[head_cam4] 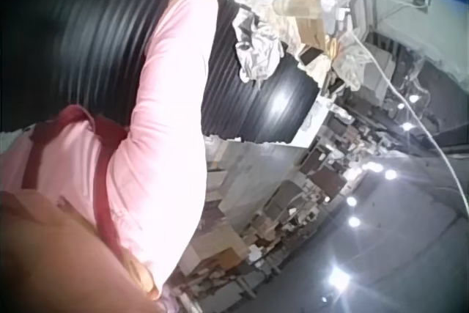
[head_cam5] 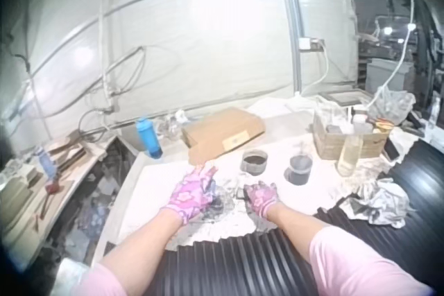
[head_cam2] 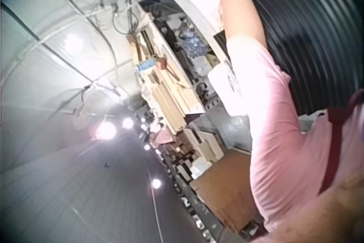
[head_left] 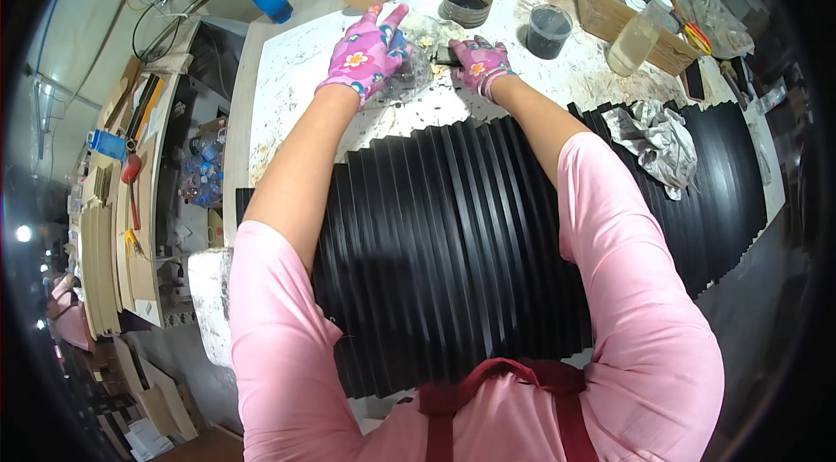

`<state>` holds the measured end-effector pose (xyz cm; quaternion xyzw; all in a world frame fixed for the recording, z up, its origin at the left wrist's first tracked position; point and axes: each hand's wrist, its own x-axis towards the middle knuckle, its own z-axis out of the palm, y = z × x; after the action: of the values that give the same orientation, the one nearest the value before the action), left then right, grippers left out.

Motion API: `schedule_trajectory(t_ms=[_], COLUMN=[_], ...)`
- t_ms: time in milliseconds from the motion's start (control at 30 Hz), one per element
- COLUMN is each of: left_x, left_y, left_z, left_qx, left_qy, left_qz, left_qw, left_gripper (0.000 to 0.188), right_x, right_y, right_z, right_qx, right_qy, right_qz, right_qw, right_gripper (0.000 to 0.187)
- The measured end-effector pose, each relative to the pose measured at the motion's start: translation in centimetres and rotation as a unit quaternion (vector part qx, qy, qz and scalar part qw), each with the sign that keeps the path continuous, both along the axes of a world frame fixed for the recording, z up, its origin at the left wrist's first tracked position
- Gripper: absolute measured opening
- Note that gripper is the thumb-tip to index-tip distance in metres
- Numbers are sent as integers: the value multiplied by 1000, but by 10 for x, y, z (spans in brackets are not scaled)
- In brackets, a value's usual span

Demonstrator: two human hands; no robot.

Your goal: The person wipes a series of black grooved shutter slats with a cloth and applies a substance to individual small components from a container.

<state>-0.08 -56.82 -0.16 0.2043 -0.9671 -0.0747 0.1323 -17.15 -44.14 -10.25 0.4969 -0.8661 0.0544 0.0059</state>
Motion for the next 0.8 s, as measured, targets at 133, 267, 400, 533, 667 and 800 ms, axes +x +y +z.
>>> schedule_trajectory(t_ms=[133,267,400,533,667,800], left_x=[-7,-8,1,19,40,67], left_y=[-12,-21,-41,-41,-70,-102], left_z=[-8,-3,14,30,22,28], left_qx=[62,-15,101,271,275,179], left_qy=[-52,5,99,130,216,251], left_qz=[23,6,50,138,99,165], left_qw=[996,1000,989,944,932,937], left_gripper=[47,35,34,34,32,34], right_x=[-11,-30,-46,-23,-21,-36], right_y=[-4,1,24,30,8,-25], right_z=[1,-16,-18,-7,-19,-25], right_qx=[5,-244,-282,-264,-263,-313], right_qy=[35,-296,-825,-868,-809,-489], right_qz=[26,-29,-115,-123,-57,-42], right_qw=[999,923,476,402,523,813], right_gripper=[32,33,27,34,33,42])
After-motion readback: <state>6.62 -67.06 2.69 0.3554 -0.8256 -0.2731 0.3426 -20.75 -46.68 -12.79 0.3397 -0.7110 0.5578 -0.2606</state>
